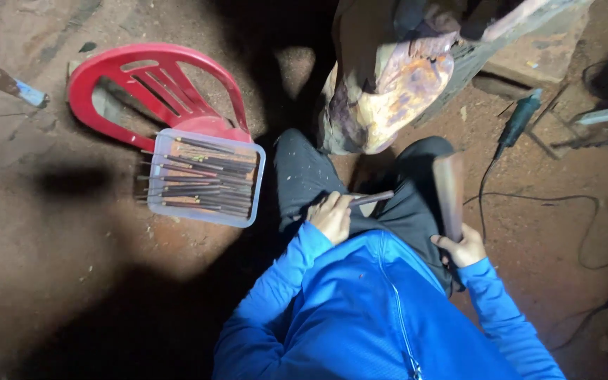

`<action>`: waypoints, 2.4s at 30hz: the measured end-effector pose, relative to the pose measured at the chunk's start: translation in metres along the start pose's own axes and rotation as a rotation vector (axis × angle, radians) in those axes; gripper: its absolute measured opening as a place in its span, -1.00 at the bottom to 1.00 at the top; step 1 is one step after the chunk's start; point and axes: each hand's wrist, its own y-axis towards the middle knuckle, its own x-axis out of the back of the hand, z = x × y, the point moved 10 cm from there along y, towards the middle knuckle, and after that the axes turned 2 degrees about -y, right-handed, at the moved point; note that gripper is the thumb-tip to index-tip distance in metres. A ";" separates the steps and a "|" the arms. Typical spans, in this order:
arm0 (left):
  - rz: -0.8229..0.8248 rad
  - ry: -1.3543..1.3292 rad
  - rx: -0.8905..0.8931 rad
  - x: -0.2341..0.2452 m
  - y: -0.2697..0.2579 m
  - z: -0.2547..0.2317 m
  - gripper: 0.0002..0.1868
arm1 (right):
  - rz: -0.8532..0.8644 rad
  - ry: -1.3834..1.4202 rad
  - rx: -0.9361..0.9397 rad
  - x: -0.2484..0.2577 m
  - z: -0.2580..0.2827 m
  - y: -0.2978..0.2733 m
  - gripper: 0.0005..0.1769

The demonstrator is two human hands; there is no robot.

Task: Carving a wooden statue using a chisel and mallet.

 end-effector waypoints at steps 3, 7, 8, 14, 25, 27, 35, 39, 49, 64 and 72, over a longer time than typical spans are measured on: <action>-0.534 -0.380 -0.415 0.097 -0.029 -0.062 -0.68 | -0.035 -0.226 -0.056 0.003 0.003 0.004 -0.74; -1.008 -0.935 -0.908 0.196 -0.069 -0.081 -0.89 | -0.041 -0.389 -0.043 0.000 0.026 -0.009 -0.58; -1.036 -1.070 -1.024 0.205 -0.069 -0.078 -0.81 | -0.050 -0.442 -0.061 0.000 0.035 -0.012 -0.58; -1.329 -0.587 -1.185 0.237 -0.050 -0.110 -0.71 | -0.115 -0.478 -0.065 0.023 -0.017 0.010 -0.50; -1.498 -0.517 -1.185 0.253 -0.033 -0.119 -0.92 | -0.104 -0.542 0.131 0.029 -0.035 0.002 -0.52; -1.492 -0.509 -1.191 0.254 -0.030 -0.120 -0.91 | -0.100 -0.580 0.220 0.028 -0.026 -0.003 -0.52; -1.202 -0.338 -1.206 0.243 -0.025 -0.125 -0.95 | -0.086 -0.687 0.858 -0.009 0.097 -0.060 -0.64; -1.240 -0.389 -1.181 0.247 -0.023 -0.122 -0.91 | -0.046 -0.613 0.990 -0.026 0.145 -0.078 -0.74; -1.261 -0.553 -1.265 0.270 -0.019 -0.117 -0.94 | 0.123 -0.545 1.375 -0.119 0.260 -0.127 -0.77; -1.497 -0.475 -1.269 0.272 -0.027 -0.113 -0.85 | 0.035 -0.610 1.392 -0.144 0.267 -0.110 -0.60; -1.543 -0.473 -1.250 0.271 -0.021 -0.116 -0.85 | 0.036 -0.626 1.386 -0.138 0.257 -0.100 -0.56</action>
